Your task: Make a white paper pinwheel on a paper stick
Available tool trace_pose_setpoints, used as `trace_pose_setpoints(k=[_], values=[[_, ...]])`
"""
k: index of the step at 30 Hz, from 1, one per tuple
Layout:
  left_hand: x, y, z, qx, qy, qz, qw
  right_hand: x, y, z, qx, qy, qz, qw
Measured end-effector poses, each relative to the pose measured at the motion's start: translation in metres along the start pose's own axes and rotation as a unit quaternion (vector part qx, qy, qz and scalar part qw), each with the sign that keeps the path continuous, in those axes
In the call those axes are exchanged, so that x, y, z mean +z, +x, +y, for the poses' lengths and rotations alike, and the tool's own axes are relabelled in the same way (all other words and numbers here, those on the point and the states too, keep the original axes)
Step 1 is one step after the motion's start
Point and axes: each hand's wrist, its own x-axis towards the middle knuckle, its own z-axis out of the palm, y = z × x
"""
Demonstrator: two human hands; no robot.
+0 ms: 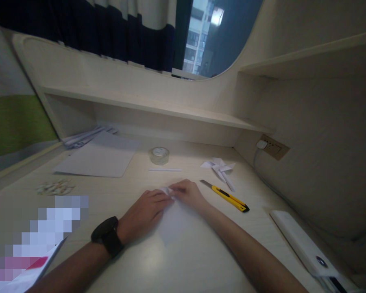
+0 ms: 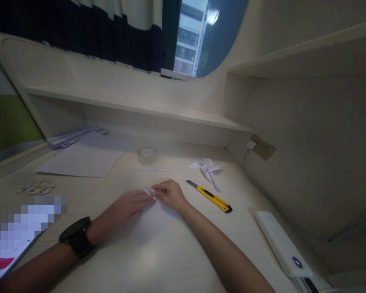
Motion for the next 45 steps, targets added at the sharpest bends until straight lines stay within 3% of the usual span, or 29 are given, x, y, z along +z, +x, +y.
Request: trace_pose_setpoints(k=[11,18,22,26,30,33,35,36,39,42,45], values=[[0.002,-0.002,-0.006,-0.051,-0.040,0.050,0.997,0.000,0.000,0.005,0.025,0.019,-0.001,1.000],[0.002,-0.002,-0.002,-0.100,-0.055,0.049,0.992,-0.008,0.001,0.003,0.062,0.138,-0.052,0.987],[-0.001,-0.002,-0.006,-0.132,-0.020,0.127,0.983,-0.003,0.004,0.001,0.155,0.144,0.057,0.976],[-0.005,0.000,-0.013,-0.258,-0.010,0.231,0.938,0.003,0.006,-0.003,0.214,0.180,0.132,0.951],[-0.007,0.006,-0.018,-0.364,-0.268,0.226,0.863,0.003,0.003,-0.014,0.257,0.277,0.132,0.916],[-0.009,0.010,-0.018,-0.365,-0.381,0.230,0.818,0.001,-0.003,-0.024,0.310,0.413,0.073,0.854],[-0.012,0.011,-0.016,-0.362,-0.375,0.231,0.821,-0.002,-0.007,-0.029,0.333,0.472,0.038,0.816],[-0.013,0.011,-0.015,-0.360,-0.371,0.224,0.826,-0.003,-0.008,-0.030,0.334,0.479,0.025,0.812],[-0.014,0.009,-0.014,-0.339,-0.367,0.197,0.843,-0.009,-0.010,-0.033,0.321,0.451,-0.016,0.833],[-0.008,0.007,-0.018,-0.329,-0.307,0.211,0.868,-0.016,-0.009,-0.033,0.310,0.397,-0.052,0.862],[-0.001,0.006,-0.022,-0.350,-0.267,0.198,0.876,-0.018,-0.009,-0.032,0.308,0.392,-0.038,0.866]])
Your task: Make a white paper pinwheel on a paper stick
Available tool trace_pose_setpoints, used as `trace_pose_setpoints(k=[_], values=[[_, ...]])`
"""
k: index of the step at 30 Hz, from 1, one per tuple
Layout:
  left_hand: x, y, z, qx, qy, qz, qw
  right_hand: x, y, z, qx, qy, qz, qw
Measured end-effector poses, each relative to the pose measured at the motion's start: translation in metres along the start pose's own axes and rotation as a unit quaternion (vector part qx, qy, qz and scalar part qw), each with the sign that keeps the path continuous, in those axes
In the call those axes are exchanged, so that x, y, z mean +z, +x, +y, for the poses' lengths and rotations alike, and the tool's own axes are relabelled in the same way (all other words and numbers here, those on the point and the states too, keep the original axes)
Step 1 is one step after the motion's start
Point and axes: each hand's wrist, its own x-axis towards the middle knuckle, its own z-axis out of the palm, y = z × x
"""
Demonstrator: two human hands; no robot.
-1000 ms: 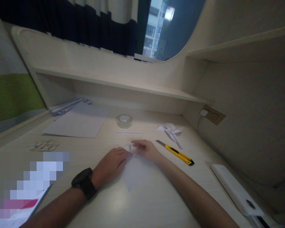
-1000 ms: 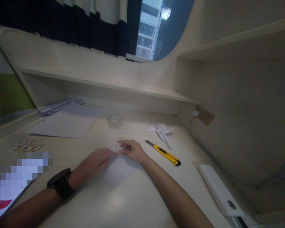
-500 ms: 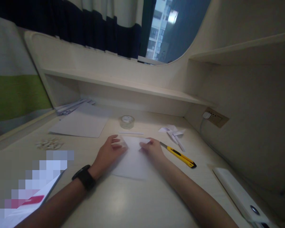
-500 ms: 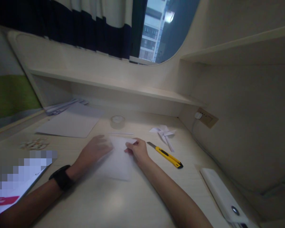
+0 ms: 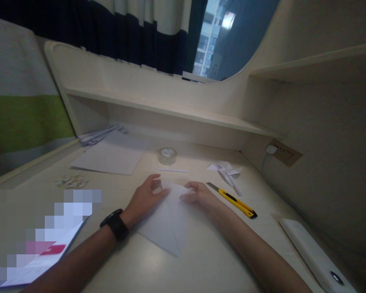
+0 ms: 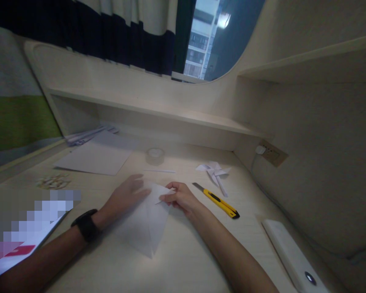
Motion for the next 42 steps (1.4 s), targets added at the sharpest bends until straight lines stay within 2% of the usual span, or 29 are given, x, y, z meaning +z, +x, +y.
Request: trace_pose_setpoints(k=[3,5,7,9,11,13,15,18,23,27,29,31,33,35,37,39,42], values=[[0.000,0.002,-0.001,-0.012,-0.003,-0.002,1.000,0.001,0.001,0.003,-0.019,0.038,0.005,0.999],[-0.003,0.003,0.004,0.019,-0.012,0.004,1.000,0.003,0.001,0.005,-0.024,0.036,-0.005,0.999],[-0.007,0.002,0.009,0.057,-0.019,-0.007,0.998,0.003,0.000,0.006,-0.025,-0.003,-0.009,1.000],[-0.009,0.000,0.014,0.067,-0.010,-0.018,0.998,0.003,-0.001,0.004,-0.035,-0.068,-0.014,0.997],[-0.010,-0.002,0.015,0.065,0.024,-0.010,0.998,0.002,0.000,0.001,-0.085,-0.159,-0.014,0.983],[-0.009,-0.003,0.014,0.079,0.059,-0.008,0.995,0.003,0.005,-0.001,-0.160,-0.244,-0.009,0.956],[-0.007,-0.005,0.012,0.108,0.083,-0.022,0.990,0.005,0.012,-0.002,-0.214,-0.288,-0.012,0.933],[-0.004,-0.005,0.011,0.132,0.122,-0.040,0.983,0.012,0.023,0.002,-0.241,-0.301,-0.018,0.922],[-0.008,-0.005,0.006,0.146,0.190,-0.068,0.968,0.016,0.029,0.013,-0.252,-0.319,0.010,0.914],[-0.012,-0.004,-0.004,0.187,0.193,-0.096,0.959,0.011,0.026,0.019,-0.304,-0.363,0.036,0.880],[-0.012,-0.005,-0.007,0.195,0.198,-0.107,0.954,0.008,0.025,0.022,-0.353,-0.379,0.033,0.855],[-0.011,-0.005,-0.008,0.201,0.207,-0.107,0.951,0.006,0.025,0.024,-0.419,-0.396,0.027,0.817],[-0.010,-0.006,-0.008,0.211,0.212,-0.103,0.948,0.004,0.024,0.026,-0.480,-0.430,0.027,0.765],[-0.010,-0.006,-0.007,0.224,0.217,-0.107,0.944,0.001,0.021,0.026,-0.517,-0.498,0.022,0.696],[-0.011,-0.006,-0.007,0.232,0.224,-0.109,0.940,-0.001,0.016,0.026,-0.521,-0.581,0.012,0.625],[-0.012,-0.007,-0.008,0.234,0.232,-0.107,0.938,-0.002,0.012,0.025,-0.507,-0.647,0.004,0.570],[-0.014,-0.007,-0.008,0.223,0.233,-0.108,0.941,0.000,0.008,0.025,-0.481,-0.698,0.001,0.530]])
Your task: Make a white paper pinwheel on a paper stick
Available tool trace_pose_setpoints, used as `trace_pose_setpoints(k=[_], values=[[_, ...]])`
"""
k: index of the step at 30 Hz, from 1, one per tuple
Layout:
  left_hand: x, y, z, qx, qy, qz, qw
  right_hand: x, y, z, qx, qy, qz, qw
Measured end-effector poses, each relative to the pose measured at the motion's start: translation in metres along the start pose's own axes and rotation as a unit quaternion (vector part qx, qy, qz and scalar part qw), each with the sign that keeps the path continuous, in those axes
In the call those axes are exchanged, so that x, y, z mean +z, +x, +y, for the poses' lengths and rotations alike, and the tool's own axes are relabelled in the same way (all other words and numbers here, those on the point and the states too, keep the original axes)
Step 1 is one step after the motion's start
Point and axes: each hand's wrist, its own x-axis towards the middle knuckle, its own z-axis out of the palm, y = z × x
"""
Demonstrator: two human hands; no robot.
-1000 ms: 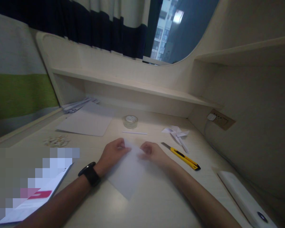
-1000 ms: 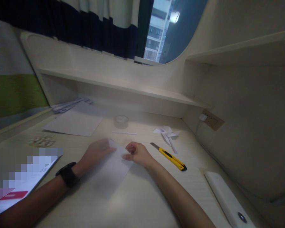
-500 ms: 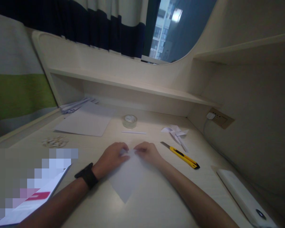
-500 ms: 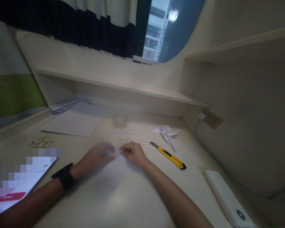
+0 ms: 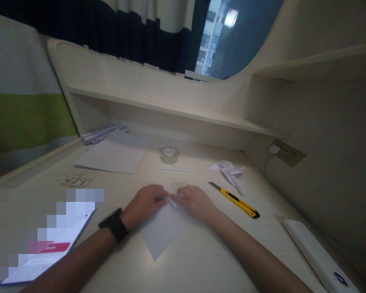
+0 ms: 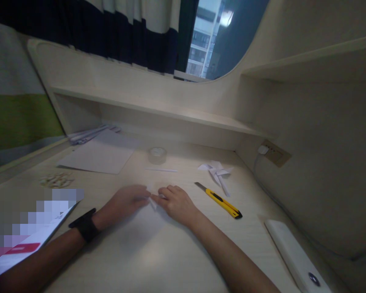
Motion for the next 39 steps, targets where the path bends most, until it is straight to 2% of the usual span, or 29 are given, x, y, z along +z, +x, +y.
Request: trace_pose_setpoints(k=[3,7,12,17,21,26,30,35,39], values=[[-0.004,-0.001,0.000,-0.013,-0.006,-0.009,1.000,-0.001,0.002,-0.002,-0.004,-0.019,-0.019,1.000],[-0.013,-0.002,0.000,-0.011,-0.011,-0.031,0.999,-0.003,0.009,-0.003,-0.012,-0.017,-0.005,1.000],[-0.018,-0.007,0.001,0.070,-0.025,-0.084,0.994,-0.003,0.014,-0.005,-0.022,-0.021,0.016,0.999],[-0.009,-0.021,0.000,0.096,0.011,-0.054,0.994,-0.005,0.011,-0.009,-0.062,-0.024,0.047,0.997],[-0.002,-0.031,0.002,0.100,0.044,-0.026,0.994,-0.010,0.009,-0.013,-0.080,-0.025,0.039,0.996],[-0.005,-0.037,0.009,0.088,0.052,-0.025,0.994,-0.013,0.008,-0.015,-0.086,-0.021,0.034,0.996],[-0.010,-0.039,0.018,0.114,0.061,-0.021,0.991,-0.012,0.008,-0.015,-0.082,-0.014,0.042,0.996],[-0.010,-0.037,0.027,0.130,0.069,-0.013,0.989,-0.010,0.006,-0.014,-0.082,0.003,0.003,0.997],[-0.012,-0.037,0.029,0.139,0.094,-0.038,0.985,-0.011,0.006,-0.015,-0.066,0.008,-0.031,0.997]])
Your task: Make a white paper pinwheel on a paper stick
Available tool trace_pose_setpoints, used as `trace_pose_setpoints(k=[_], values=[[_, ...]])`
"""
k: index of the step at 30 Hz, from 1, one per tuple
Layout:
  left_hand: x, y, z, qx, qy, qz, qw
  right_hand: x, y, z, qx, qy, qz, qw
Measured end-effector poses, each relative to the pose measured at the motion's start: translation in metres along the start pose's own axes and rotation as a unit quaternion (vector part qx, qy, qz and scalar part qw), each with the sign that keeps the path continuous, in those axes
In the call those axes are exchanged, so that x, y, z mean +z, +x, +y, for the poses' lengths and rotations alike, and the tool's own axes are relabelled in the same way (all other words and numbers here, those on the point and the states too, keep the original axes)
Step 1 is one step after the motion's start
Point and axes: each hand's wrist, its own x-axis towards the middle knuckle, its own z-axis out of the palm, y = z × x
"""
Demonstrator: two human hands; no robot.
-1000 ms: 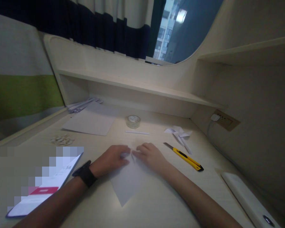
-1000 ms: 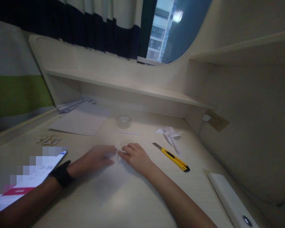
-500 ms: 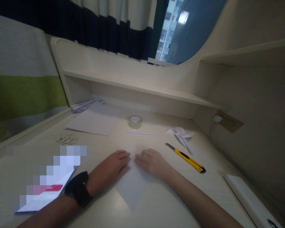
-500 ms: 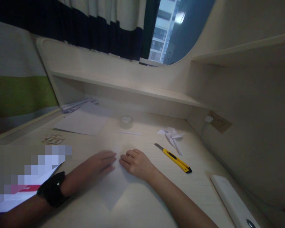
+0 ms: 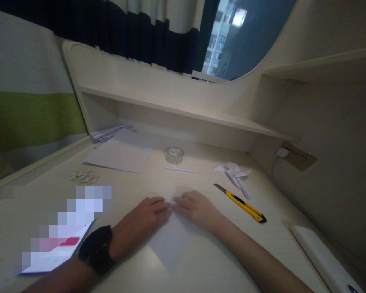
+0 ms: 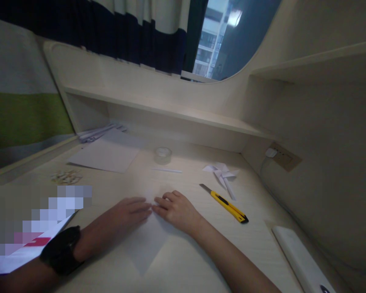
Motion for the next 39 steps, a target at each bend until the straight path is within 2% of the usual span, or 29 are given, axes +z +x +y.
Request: trace_pose_setpoints(k=[7,12,21,25,31,39], values=[[-0.009,-0.007,0.004,0.006,-0.019,0.009,1.000,0.000,0.002,-0.003,0.023,0.029,-0.024,0.999],[-0.007,-0.012,0.004,0.005,-0.021,0.005,1.000,-0.006,0.001,-0.007,0.032,0.093,-0.044,0.994],[-0.003,-0.017,0.004,0.006,-0.010,-0.008,1.000,-0.002,-0.006,-0.011,0.101,0.179,0.025,0.978],[-0.001,-0.015,0.005,-0.002,-0.021,-0.014,1.000,0.000,-0.007,-0.012,0.095,0.179,0.024,0.979],[0.001,-0.015,0.003,0.019,-0.042,0.015,0.999,0.002,-0.010,-0.012,0.081,0.165,0.024,0.983],[0.001,-0.014,0.003,0.014,-0.027,0.000,1.000,0.004,-0.011,-0.012,0.084,0.148,0.018,0.985]])
